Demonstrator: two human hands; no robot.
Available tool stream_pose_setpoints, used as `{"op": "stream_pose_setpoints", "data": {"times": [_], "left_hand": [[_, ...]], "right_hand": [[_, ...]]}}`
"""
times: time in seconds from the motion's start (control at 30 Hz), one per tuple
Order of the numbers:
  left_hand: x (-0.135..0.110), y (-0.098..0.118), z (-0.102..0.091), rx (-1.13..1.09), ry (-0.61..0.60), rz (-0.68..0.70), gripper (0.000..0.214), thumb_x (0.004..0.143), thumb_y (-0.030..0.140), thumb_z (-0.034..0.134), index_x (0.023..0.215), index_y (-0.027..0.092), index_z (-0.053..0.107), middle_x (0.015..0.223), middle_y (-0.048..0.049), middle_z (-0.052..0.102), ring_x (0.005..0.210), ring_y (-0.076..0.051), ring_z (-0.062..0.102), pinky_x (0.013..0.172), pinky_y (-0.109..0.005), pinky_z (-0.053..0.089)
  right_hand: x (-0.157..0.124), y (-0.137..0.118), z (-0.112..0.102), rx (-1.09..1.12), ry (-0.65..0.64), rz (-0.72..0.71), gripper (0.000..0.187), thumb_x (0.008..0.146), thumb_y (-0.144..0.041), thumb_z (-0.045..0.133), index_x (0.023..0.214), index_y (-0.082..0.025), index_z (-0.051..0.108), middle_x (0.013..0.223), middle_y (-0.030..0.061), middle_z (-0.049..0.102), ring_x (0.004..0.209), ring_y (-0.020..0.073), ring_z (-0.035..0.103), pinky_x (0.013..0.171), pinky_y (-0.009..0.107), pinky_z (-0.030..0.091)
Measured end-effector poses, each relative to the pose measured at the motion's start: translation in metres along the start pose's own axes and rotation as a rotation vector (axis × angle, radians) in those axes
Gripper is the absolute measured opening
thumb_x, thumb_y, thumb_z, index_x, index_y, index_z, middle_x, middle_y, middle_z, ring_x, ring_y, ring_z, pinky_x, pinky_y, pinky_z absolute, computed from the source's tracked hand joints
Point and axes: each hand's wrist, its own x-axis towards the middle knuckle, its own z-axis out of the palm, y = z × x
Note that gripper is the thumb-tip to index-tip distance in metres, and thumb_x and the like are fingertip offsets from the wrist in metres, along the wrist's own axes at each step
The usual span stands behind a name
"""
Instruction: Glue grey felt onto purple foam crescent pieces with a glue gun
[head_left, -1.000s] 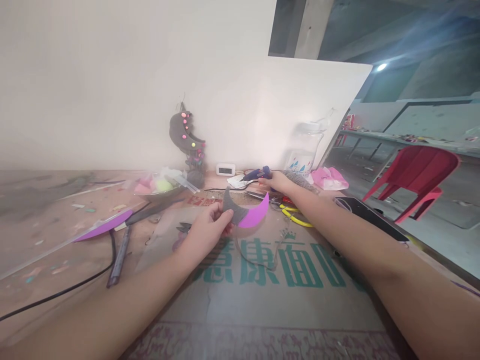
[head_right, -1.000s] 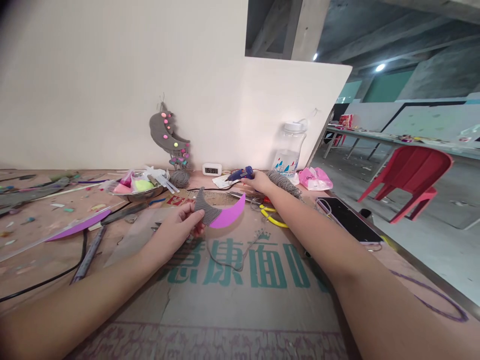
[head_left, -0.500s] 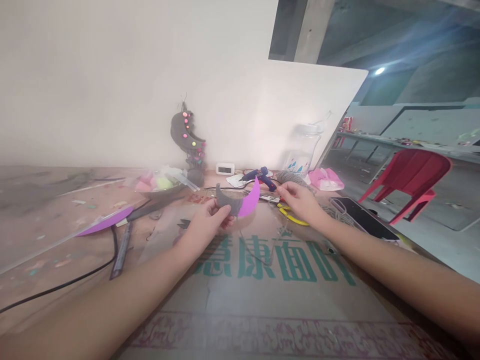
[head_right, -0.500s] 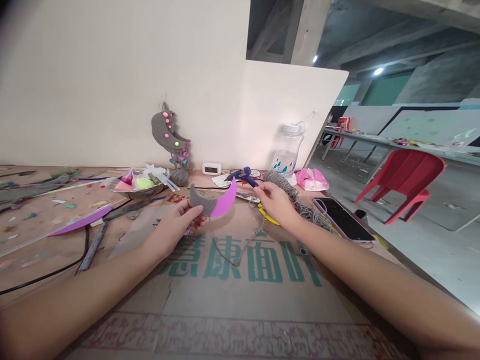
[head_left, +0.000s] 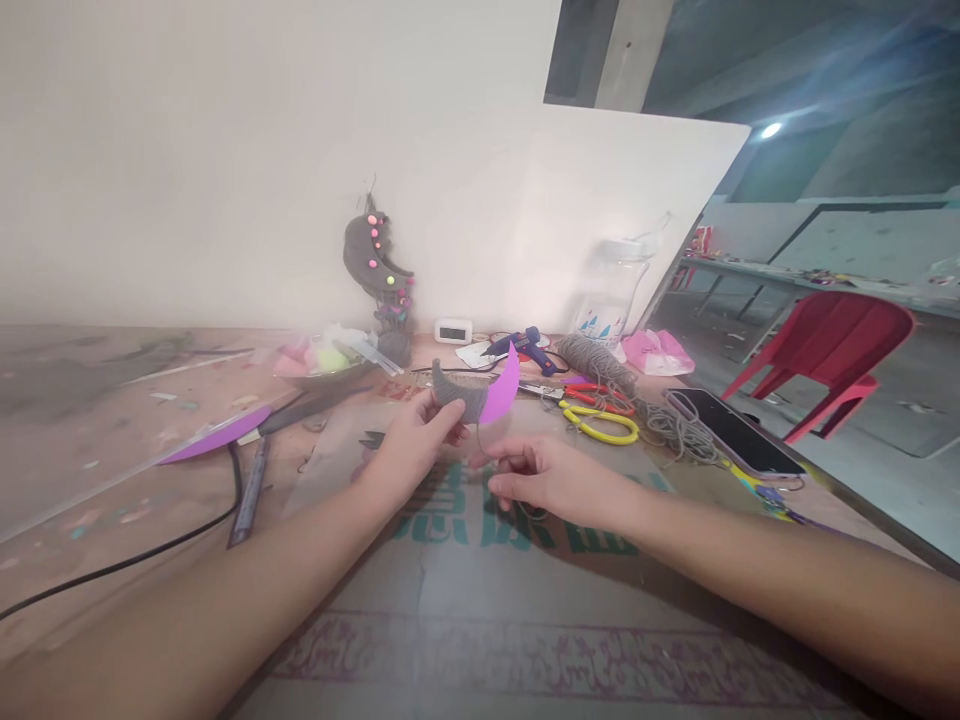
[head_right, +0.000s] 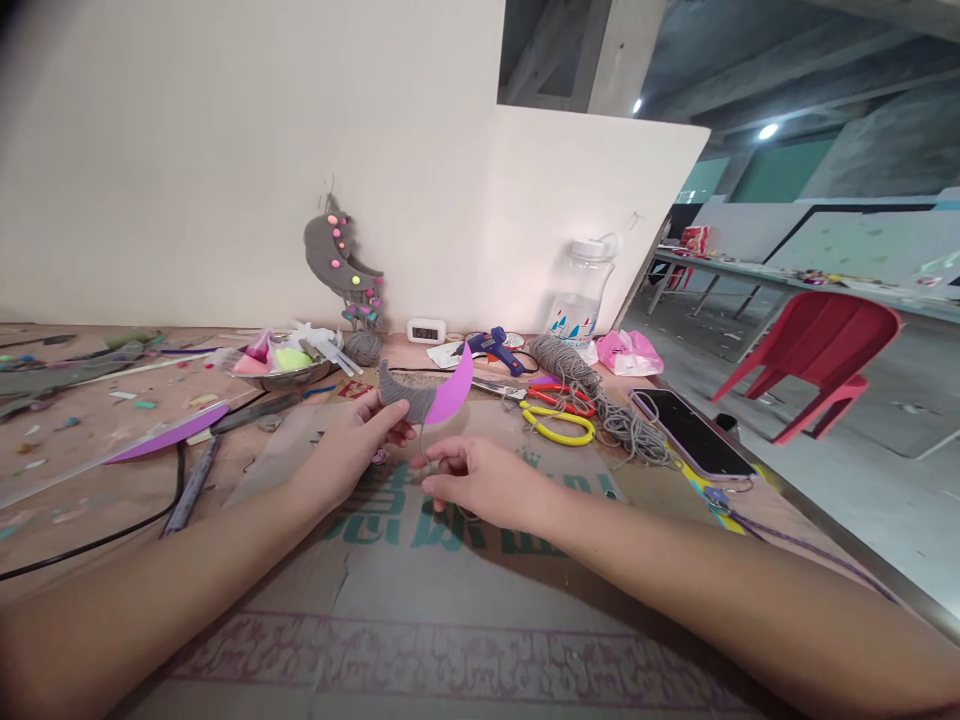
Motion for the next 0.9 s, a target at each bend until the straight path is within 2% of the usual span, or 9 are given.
{"op": "stream_pose_setpoints", "data": {"times": [0.07,0.17,0.23,0.3,0.43,0.5,0.6,0.77,0.9], "left_hand": [[0.0,-0.002,0.0,0.026,0.001,0.023,0.022,0.078,0.043,0.057,0.078,0.022,0.052,0.067,0.0006,0.062,0.065,-0.017,0.06,0.051,-0.025,0.037],[0.002,-0.006,0.0,0.094,-0.015,0.079,0.02,0.079,0.04,0.056,0.075,0.021,0.053,0.064,0.0013,0.06,0.062,-0.015,0.057,0.058,-0.026,0.041],[0.002,-0.008,0.0,0.14,-0.042,0.107,0.018,0.08,0.038,0.055,0.075,0.02,0.054,0.063,0.0013,0.059,0.061,-0.014,0.055,0.06,-0.026,0.041],[0.001,-0.009,0.0,0.136,-0.08,0.108,0.019,0.08,0.036,0.054,0.09,0.02,0.057,0.063,0.0023,0.058,0.061,-0.014,0.054,0.058,-0.025,0.041],[-0.001,-0.009,0.001,0.067,-0.131,0.104,0.063,0.079,0.033,0.057,0.136,0.025,0.033,0.063,0.0059,0.055,0.058,-0.013,0.053,0.055,-0.023,0.04],[-0.002,-0.01,0.002,0.116,-0.167,0.102,0.055,0.08,0.034,0.056,0.132,0.023,0.042,0.063,0.0049,0.054,0.056,-0.012,0.052,0.054,-0.023,0.039],[-0.005,-0.01,0.003,0.235,-0.268,0.084,0.032,0.083,0.041,0.051,0.105,0.02,0.062,0.065,0.0014,0.057,0.058,-0.013,0.053,0.055,-0.025,0.04],[-0.009,-0.006,0.004,0.36,-0.322,0.146,0.035,0.078,0.044,0.059,0.104,0.022,0.062,0.082,-0.0014,0.064,0.07,-0.016,0.057,0.061,-0.026,0.043],[-0.01,-0.005,0.005,0.41,-0.332,0.15,0.036,0.076,0.043,0.063,0.104,0.021,0.059,0.075,0.0009,0.058,0.066,-0.014,0.053,0.059,-0.025,0.042]], "right_hand": [[-0.003,-0.002,-0.001,-0.157,0.04,-0.069,0.023,0.088,-0.025,0.047,0.097,-0.017,0.067,0.063,-0.0013,0.059,0.053,0.0092,0.048,0.05,0.02,0.037],[-0.008,-0.002,-0.004,-0.473,0.172,-0.271,0.028,0.091,-0.031,0.044,0.081,-0.019,0.067,0.068,0.0005,0.062,0.061,0.0116,0.051,0.057,0.023,0.037],[-0.01,-0.002,-0.009,-0.642,0.266,-0.394,0.029,0.092,-0.033,0.044,0.082,-0.019,0.067,0.071,0.0014,0.064,0.064,0.0126,0.051,0.06,0.024,0.036],[-0.011,-0.003,-0.014,-0.704,0.336,-0.467,0.027,0.093,-0.032,0.044,0.086,-0.019,0.066,0.075,0.0018,0.065,0.066,0.0127,0.053,0.061,0.024,0.035],[-0.01,-0.003,-0.023,-0.628,0.401,-0.472,0.024,0.093,-0.032,0.046,0.086,-0.019,0.065,0.077,0.0002,0.066,0.066,0.0111,0.054,0.062,0.023,0.036],[-0.009,-0.001,-0.026,-0.577,0.413,-0.431,0.026,0.092,-0.034,0.046,0.082,-0.019,0.064,0.074,-0.0004,0.065,0.063,0.0104,0.053,0.06,0.022,0.036],[-0.007,0.004,-0.03,-0.514,0.44,-0.381,0.027,0.091,-0.034,0.047,0.079,-0.018,0.064,0.071,-0.0006,0.062,0.062,0.0105,0.051,0.056,0.022,0.035],[-0.004,0.011,-0.032,-0.426,0.515,-0.344,0.024,0.089,-0.033,0.049,0.075,-0.017,0.061,0.069,-0.0005,0.059,0.063,0.0108,0.049,0.056,0.022,0.036],[-0.003,0.014,-0.031,-0.428,0.506,-0.355,0.025,0.089,-0.035,0.049,0.077,-0.017,0.062,0.069,-0.0004,0.058,0.063,0.0108,0.049,0.057,0.022,0.035]]}}
